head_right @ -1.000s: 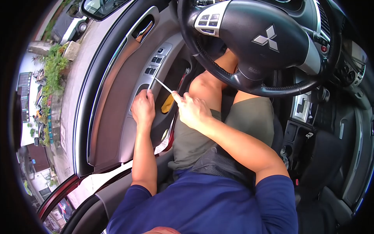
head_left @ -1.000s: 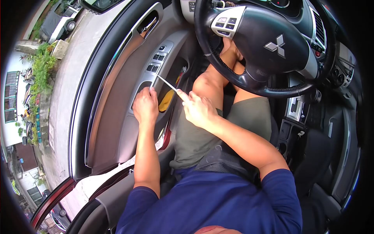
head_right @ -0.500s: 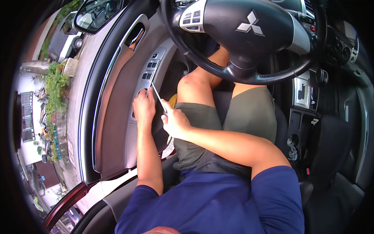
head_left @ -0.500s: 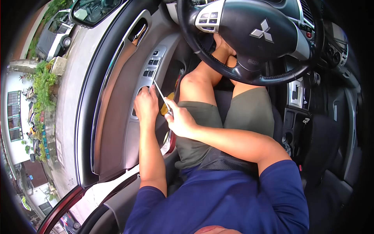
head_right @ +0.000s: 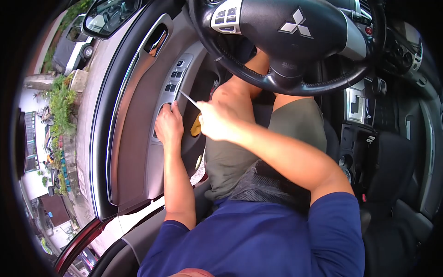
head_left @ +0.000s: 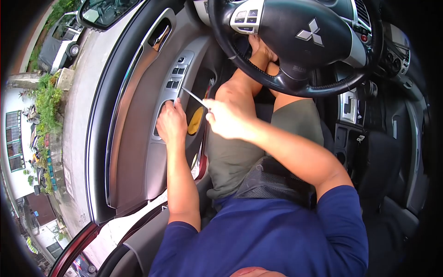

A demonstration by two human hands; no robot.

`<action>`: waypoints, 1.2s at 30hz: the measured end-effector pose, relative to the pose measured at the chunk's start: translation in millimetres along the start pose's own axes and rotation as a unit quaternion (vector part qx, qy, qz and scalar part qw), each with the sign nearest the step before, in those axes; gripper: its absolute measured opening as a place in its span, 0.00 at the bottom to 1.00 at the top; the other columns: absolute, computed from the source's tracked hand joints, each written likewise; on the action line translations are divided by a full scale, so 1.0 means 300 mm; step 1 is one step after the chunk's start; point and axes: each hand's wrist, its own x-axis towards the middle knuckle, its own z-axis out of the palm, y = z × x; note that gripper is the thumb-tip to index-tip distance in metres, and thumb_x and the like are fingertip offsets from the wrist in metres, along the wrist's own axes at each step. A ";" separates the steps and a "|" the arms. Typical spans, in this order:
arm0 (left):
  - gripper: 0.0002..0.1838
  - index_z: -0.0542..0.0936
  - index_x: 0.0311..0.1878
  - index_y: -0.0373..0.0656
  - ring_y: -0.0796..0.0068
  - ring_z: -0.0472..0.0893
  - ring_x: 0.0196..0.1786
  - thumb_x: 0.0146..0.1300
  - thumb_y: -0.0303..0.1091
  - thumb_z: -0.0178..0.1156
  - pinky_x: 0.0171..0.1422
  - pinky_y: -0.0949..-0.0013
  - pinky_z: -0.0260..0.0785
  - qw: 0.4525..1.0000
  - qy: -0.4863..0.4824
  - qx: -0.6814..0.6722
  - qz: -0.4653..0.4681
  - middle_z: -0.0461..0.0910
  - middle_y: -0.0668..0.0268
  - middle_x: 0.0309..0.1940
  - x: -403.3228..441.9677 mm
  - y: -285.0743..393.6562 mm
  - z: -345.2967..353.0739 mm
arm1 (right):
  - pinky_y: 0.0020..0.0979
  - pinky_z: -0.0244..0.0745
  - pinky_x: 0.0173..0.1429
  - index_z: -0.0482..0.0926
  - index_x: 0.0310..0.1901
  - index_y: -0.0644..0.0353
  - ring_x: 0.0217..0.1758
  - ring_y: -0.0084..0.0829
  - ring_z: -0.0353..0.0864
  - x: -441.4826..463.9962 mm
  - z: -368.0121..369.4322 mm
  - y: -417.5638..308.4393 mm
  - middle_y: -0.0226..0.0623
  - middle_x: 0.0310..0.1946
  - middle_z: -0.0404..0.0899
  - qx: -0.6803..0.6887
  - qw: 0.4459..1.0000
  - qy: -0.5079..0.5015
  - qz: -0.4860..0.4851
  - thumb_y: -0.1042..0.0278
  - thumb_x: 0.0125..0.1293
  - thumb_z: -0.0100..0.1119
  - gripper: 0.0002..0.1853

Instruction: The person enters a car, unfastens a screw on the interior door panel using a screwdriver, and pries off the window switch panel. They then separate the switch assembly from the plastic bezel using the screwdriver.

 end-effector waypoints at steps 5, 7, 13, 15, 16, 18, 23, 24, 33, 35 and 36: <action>0.24 0.83 0.41 0.38 0.37 0.87 0.43 0.82 0.52 0.54 0.49 0.39 0.78 1.000 -0.002 0.004 -0.002 0.88 0.46 0.39 0.004 -0.009 0.010 | 0.47 0.87 0.49 0.88 0.47 0.62 0.44 0.53 0.92 0.166 -0.253 -0.104 0.52 0.36 0.89 -0.255 0.957 -0.128 -0.050 0.70 0.60 0.65 0.14; 0.24 0.83 0.41 0.39 0.37 0.87 0.44 0.81 0.53 0.54 0.49 0.39 0.78 1.000 -0.009 0.009 -0.013 0.88 0.46 0.40 0.004 -0.004 0.010 | 0.47 0.87 0.49 0.89 0.45 0.58 0.45 0.51 0.92 0.200 -0.283 -0.151 0.47 0.37 0.91 -0.280 0.949 -0.144 -0.035 0.69 0.58 0.67 0.13; 0.25 0.83 0.42 0.39 0.35 0.86 0.45 0.81 0.55 0.54 0.49 0.38 0.77 1.000 -0.004 -0.001 -0.017 0.88 0.46 0.40 0.002 0.002 0.004 | 0.48 0.86 0.52 0.88 0.55 0.59 0.49 0.49 0.92 0.187 -0.283 -0.101 0.50 0.43 0.90 -0.228 0.955 -0.187 -0.010 0.71 0.62 0.64 0.19; 0.26 0.83 0.42 0.39 0.35 0.86 0.45 0.81 0.55 0.54 0.50 0.38 0.76 1.000 -0.003 0.004 -0.016 0.88 0.45 0.40 0.003 0.001 0.007 | 0.48 0.86 0.53 0.88 0.58 0.59 0.50 0.49 0.92 0.153 -0.243 0.010 0.51 0.44 0.90 -0.174 0.972 -0.155 -0.035 0.72 0.64 0.64 0.19; 0.26 0.83 0.42 0.39 0.35 0.86 0.45 0.81 0.55 0.54 0.50 0.37 0.76 1.000 -0.003 0.007 -0.015 0.88 0.45 0.40 0.002 0.003 0.007 | 0.48 0.87 0.55 0.87 0.58 0.60 0.50 0.48 0.92 0.134 -0.205 0.083 0.51 0.44 0.90 -0.144 0.979 -0.130 -0.059 0.72 0.65 0.64 0.19; 0.26 0.84 0.42 0.40 0.34 0.86 0.46 0.81 0.56 0.54 0.51 0.37 0.76 1.000 -0.003 0.007 -0.023 0.88 0.45 0.40 -0.003 0.012 0.007 | 0.48 0.87 0.56 0.85 0.61 0.59 0.50 0.48 0.92 0.097 -0.131 0.168 0.51 0.45 0.90 -0.108 0.987 -0.086 -0.082 0.71 0.67 0.64 0.20; 0.26 0.85 0.42 0.41 0.35 0.86 0.45 0.81 0.57 0.54 0.50 0.39 0.76 0.999 0.003 0.023 -0.031 0.88 0.46 0.39 -0.007 0.017 0.011 | 0.44 0.89 0.54 0.78 0.71 0.56 0.50 0.45 0.92 0.031 -0.033 0.187 0.50 0.50 0.87 -0.175 0.982 -0.032 -0.069 0.70 0.70 0.63 0.28; 0.26 0.85 0.42 0.41 0.36 0.86 0.45 0.81 0.57 0.54 0.50 0.39 0.76 0.999 0.007 0.025 -0.027 0.88 0.46 0.39 -0.002 0.014 0.016 | 0.44 0.89 0.53 0.78 0.72 0.56 0.50 0.45 0.92 0.029 -0.023 0.190 0.50 0.50 0.86 -0.198 0.978 -0.019 -0.069 0.70 0.69 0.63 0.28; 0.21 0.85 0.44 0.39 0.33 0.85 0.47 0.78 0.51 0.59 0.52 0.38 0.76 1.000 0.010 0.026 0.011 0.88 0.44 0.42 0.002 -0.018 0.046 | 0.40 0.86 0.35 0.91 0.32 0.54 0.33 0.38 0.92 0.192 -0.203 -0.130 0.35 0.30 0.90 -0.262 0.958 -0.076 -0.087 0.65 0.53 0.73 0.06; 0.16 0.87 0.50 0.40 0.35 0.86 0.49 0.73 0.45 0.63 0.54 0.40 0.79 0.998 -0.004 0.042 0.053 0.89 0.45 0.45 0.001 -0.062 0.061 | 0.41 0.83 0.32 0.92 0.37 0.50 0.32 0.35 0.91 0.344 -0.202 -0.269 0.30 0.30 0.90 -0.326 0.923 -0.207 0.012 0.60 0.60 0.73 0.07; 0.16 0.87 0.50 0.40 0.35 0.87 0.49 0.72 0.44 0.63 0.54 0.40 0.79 0.999 -0.008 0.022 0.040 0.89 0.45 0.45 -0.006 -0.054 0.049 | 0.41 0.82 0.30 0.93 0.39 0.48 0.32 0.33 0.90 0.439 -0.176 -0.343 0.27 0.30 0.90 -0.356 0.892 -0.273 0.061 0.57 0.63 0.73 0.08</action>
